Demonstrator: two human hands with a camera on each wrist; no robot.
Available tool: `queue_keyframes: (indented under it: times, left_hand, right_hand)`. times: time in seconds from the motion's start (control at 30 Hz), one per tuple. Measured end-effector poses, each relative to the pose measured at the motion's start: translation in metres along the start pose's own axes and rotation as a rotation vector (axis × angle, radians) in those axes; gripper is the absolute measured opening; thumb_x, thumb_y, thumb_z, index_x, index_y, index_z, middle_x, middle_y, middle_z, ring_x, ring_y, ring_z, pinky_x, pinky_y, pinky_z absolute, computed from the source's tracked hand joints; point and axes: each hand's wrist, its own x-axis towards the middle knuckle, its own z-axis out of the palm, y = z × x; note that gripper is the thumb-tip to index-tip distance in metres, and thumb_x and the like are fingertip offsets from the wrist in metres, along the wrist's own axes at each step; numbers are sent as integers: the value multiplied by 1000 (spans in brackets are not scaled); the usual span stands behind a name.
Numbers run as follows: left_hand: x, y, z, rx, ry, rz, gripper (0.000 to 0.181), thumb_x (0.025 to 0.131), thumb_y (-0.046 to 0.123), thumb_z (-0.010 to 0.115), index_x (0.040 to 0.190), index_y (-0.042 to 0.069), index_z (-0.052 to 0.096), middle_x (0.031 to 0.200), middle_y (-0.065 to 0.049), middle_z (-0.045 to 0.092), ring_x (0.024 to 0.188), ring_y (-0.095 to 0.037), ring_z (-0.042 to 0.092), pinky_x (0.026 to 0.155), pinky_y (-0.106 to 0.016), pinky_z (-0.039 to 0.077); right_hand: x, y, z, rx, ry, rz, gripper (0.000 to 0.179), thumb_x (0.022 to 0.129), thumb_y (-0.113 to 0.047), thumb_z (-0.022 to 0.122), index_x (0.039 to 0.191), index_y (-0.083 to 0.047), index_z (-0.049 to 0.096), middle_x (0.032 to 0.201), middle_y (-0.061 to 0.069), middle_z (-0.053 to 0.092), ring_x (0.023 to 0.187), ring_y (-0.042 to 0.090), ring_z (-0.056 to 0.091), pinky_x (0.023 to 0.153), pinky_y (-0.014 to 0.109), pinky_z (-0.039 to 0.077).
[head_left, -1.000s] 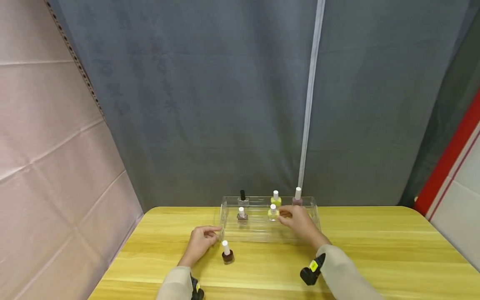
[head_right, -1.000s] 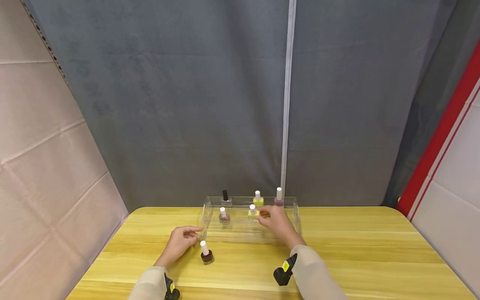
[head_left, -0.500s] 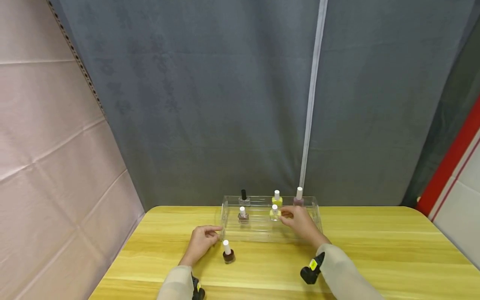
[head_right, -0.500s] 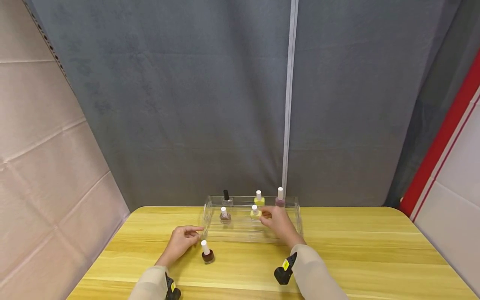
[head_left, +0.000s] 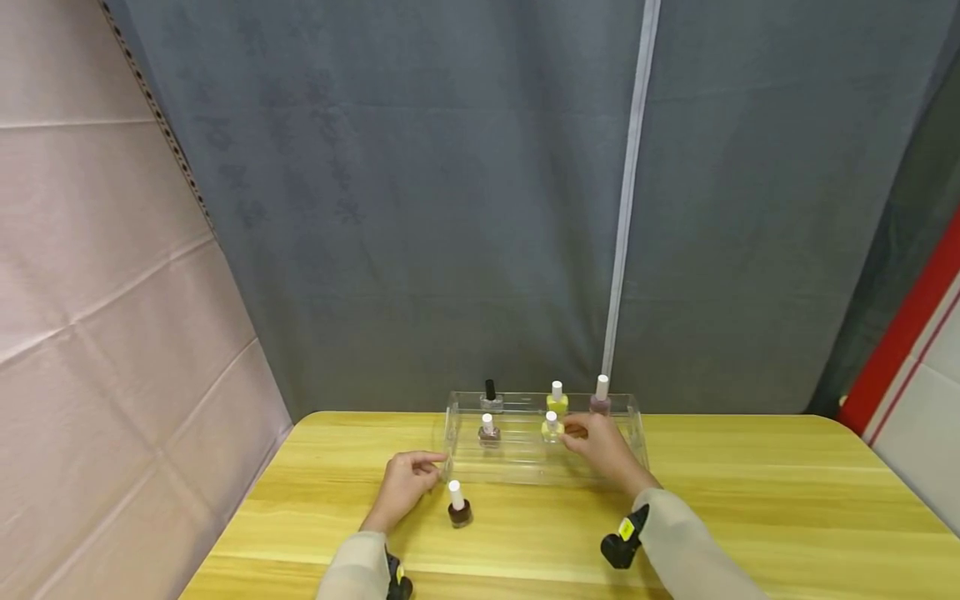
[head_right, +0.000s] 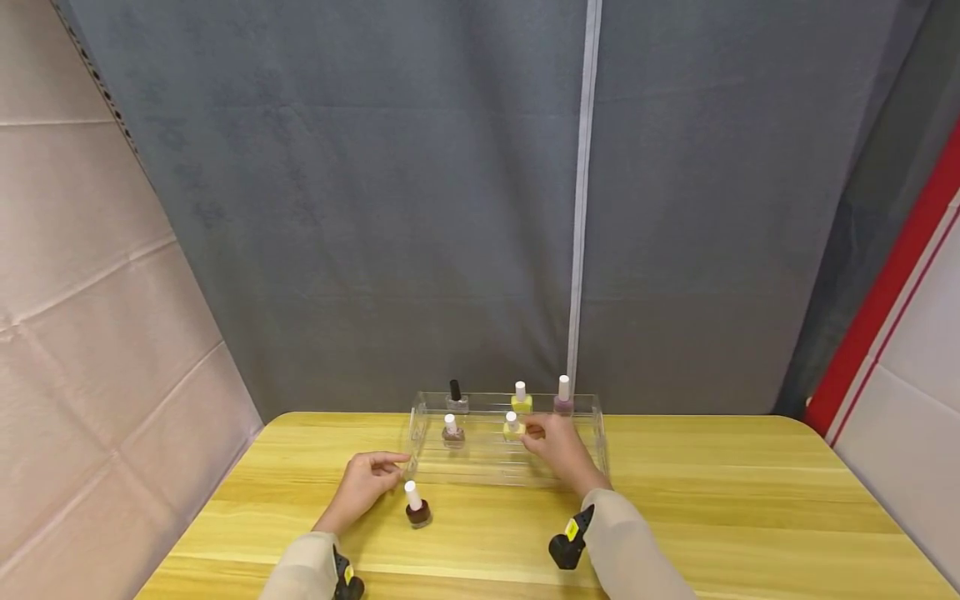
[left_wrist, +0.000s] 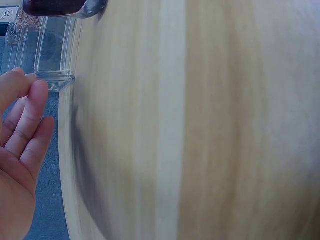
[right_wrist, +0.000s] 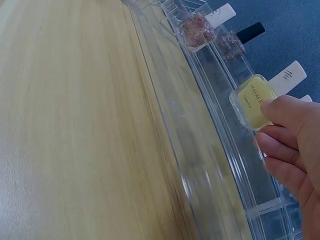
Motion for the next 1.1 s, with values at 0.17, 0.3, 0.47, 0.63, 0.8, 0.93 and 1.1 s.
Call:
queue_keyframes:
  times: [0.17, 0.3, 0.47, 0.63, 0.8, 0.93, 1.1]
  left_hand:
    - [1, -4, -1, -2, -8, 32, 25, 79, -7, 59, 102, -5, 69, 75, -10, 65, 56, -21, 60, 47, -26, 48]
    - [2, -1, -1, 8, -8, -65, 25, 80, -6, 60, 103, -2, 69, 77, -11, 65, 60, -26, 61, 49, -26, 48]
    - [3, 0, 0, 26, -6, -101, 25, 80, -7, 62, 104, -3, 69, 79, -13, 65, 63, -30, 61, 51, -26, 49]
    - [3, 1, 1, 13, -11, -96, 24, 81, -7, 62, 104, -3, 69, 79, -14, 65, 64, -32, 62, 51, -27, 50]
    - [3, 2, 1, 16, -9, -88, 23, 81, -6, 62, 103, -2, 69, 79, -14, 64, 64, -32, 62, 51, -27, 50]
    - [3, 2, 1, 9, -7, -90, 23, 81, -6, 62, 103, -2, 69, 79, -14, 64, 63, -30, 62, 51, -27, 50]
    - [2, 3, 1, 12, -6, -93, 23, 81, -7, 63, 104, -4, 68, 78, -13, 64, 63, -29, 62, 51, -27, 50]
  right_hand:
    - [-1, 3, 2, -6, 4, 3, 22, 80, 2, 69, 102, 5, 68, 96, 16, 68, 83, 24, 65, 72, 34, 54]
    - [0, 4, 2, -7, 2, 3, 21, 80, 2, 69, 101, 3, 69, 95, 15, 68, 82, 24, 65, 72, 34, 54]
    - [1, 5, 3, -9, -5, 3, 20, 80, 1, 69, 99, 2, 69, 94, 13, 68, 82, 23, 65, 72, 34, 54]
    - [2, 7, 3, -6, -12, 0, 20, 79, 1, 69, 99, 2, 69, 94, 13, 68, 82, 22, 65, 72, 34, 54]
    - [3, 9, 4, -11, -8, 2, 18, 79, 2, 69, 97, 1, 70, 92, 12, 68, 81, 22, 65, 72, 33, 54]
    - [2, 9, 4, -23, -12, 16, 18, 79, 1, 70, 97, 1, 70, 91, 11, 68, 81, 21, 65, 72, 33, 54]
    - [2, 8, 4, -30, -30, 34, 19, 79, 1, 70, 98, 1, 70, 93, 11, 68, 81, 22, 65, 72, 34, 54]
